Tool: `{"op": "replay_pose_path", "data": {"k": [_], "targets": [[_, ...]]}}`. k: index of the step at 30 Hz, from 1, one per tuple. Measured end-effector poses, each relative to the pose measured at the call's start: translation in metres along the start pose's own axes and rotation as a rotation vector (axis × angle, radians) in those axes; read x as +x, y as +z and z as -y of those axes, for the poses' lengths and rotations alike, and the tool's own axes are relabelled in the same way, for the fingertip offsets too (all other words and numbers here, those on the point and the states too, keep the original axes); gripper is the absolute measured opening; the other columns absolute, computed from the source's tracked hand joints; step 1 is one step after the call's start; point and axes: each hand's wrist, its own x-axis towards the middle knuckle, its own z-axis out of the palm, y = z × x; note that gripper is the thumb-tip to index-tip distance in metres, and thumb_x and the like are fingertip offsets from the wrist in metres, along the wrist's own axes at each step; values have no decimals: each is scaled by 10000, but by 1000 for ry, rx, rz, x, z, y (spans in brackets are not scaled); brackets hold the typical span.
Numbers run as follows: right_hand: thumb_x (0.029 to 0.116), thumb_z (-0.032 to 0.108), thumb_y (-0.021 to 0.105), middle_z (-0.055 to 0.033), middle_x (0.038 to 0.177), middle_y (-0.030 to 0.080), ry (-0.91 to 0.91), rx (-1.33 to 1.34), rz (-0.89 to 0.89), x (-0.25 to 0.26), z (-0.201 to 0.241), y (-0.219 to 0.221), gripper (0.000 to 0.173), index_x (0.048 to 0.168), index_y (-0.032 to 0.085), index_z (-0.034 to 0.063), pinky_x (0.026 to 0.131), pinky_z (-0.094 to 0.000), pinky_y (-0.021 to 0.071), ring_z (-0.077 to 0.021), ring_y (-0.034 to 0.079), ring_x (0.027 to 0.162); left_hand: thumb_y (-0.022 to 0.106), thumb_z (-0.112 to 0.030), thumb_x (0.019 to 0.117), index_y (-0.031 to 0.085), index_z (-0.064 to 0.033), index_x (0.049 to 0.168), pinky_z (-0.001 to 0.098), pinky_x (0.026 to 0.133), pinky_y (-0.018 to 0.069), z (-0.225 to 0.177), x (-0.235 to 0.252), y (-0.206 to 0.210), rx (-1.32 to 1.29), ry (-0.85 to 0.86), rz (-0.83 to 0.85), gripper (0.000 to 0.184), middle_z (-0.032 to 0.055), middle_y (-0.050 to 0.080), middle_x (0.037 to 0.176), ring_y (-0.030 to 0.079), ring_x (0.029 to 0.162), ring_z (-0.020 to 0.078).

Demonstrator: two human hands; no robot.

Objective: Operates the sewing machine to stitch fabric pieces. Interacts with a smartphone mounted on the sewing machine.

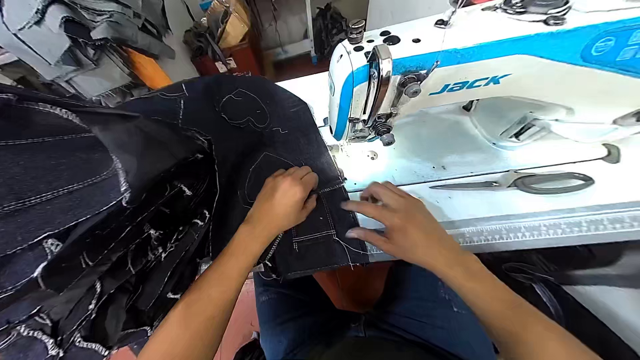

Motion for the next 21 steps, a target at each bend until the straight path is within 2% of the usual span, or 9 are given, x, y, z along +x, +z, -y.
{"op": "replay_pose_path", "data": {"k": [3, 5, 6, 8, 9, 12, 16, 19, 21], "targets": [[789, 862, 530, -69, 1190, 626, -2, -101, 104, 13, -9, 12, 666, 1184, 753, 375, 837, -511, 448, -285, 576, 1044, 672, -131, 894, 713, -43, 885, 431, 927, 584, -11, -13, -2, -26, 8, -125, 98, 92, 724, 1119, 697, 1082, 239], [730, 923, 506, -107, 1270, 613, 59, -149, 128, 11, -5, 15, 751, 1091, 768, 319, 914, -570, 430, -330, 568, 1139, 632, -100, 935, 691, -28, 855, 399, 1035, 552, -15, -34, 21, -149, 36, -138, 122, 91, 710, 1226, 656, 1221, 220], [721, 937, 490, -121, 1297, 610, 76, -165, 135, 9, -3, 15, 792, 1099, 770, 300, 938, -588, 423, -345, 564, 1172, 608, -72, 956, 663, -22, 841, 387, 1082, 529, -14, -43, 31, -238, 57, -141, 136, 96, 709, 1249, 632, 1273, 217], [714, 949, 475, -134, 1318, 603, 87, -173, 139, 7, 0, 16, 829, 1160, 761, 310, 954, -605, 410, -360, 553, 1202, 618, -64, 955, 670, -21, 860, 370, 1110, 509, -6, -51, 33, -365, 81, -122, 117, 95, 712, 1249, 614, 1302, 206], [711, 952, 473, -134, 1320, 599, 89, -177, 137, 7, 0, 17, 836, 1175, 757, 318, 953, -601, 401, -362, 545, 1203, 629, -80, 957, 703, -33, 913, 366, 1121, 502, -3, -52, 30, -380, 87, -108, 98, 82, 711, 1250, 608, 1306, 197], [709, 963, 452, -126, 1332, 594, 91, -212, 131, 6, 0, 17, 837, 1170, 753, 332, 963, -590, 396, -354, 540, 1214, 603, -155, 1005, 775, -116, 1098, 364, 1118, 495, -6, -49, 26, -209, 155, -110, 199, 32, 724, 1238, 619, 1283, 185], [716, 967, 433, -106, 1354, 595, 120, -237, 107, 2, 4, 19, 874, 1219, 738, 321, 981, -587, 391, -339, 546, 1220, 597, -183, 1031, 784, -153, 1129, 362, 1095, 506, -11, -50, 29, -82, 182, -161, 213, 0, 739, 1218, 651, 1230, 171], [692, 963, 477, -75, 1317, 643, 151, -217, 5, -3, 4, 18, 961, 1235, 710, 204, 991, -561, 418, -297, 592, 1184, 574, -196, 1041, 774, -179, 1159, 385, 1096, 497, -13, -53, 31, -28, 163, -160, 233, -13, 724, 1266, 637, 1252, 171], [739, 900, 539, -94, 1237, 659, 99, -163, -76, -6, 3, 19, 878, 1240, 690, 195, 954, -552, 431, -292, 618, 1118, 553, -193, 1042, 770, -191, 1172, 410, 1083, 497, -19, -52, 30, 39, 141, -140, 253, -24, 717, 1286, 638, 1252, 174]]}}
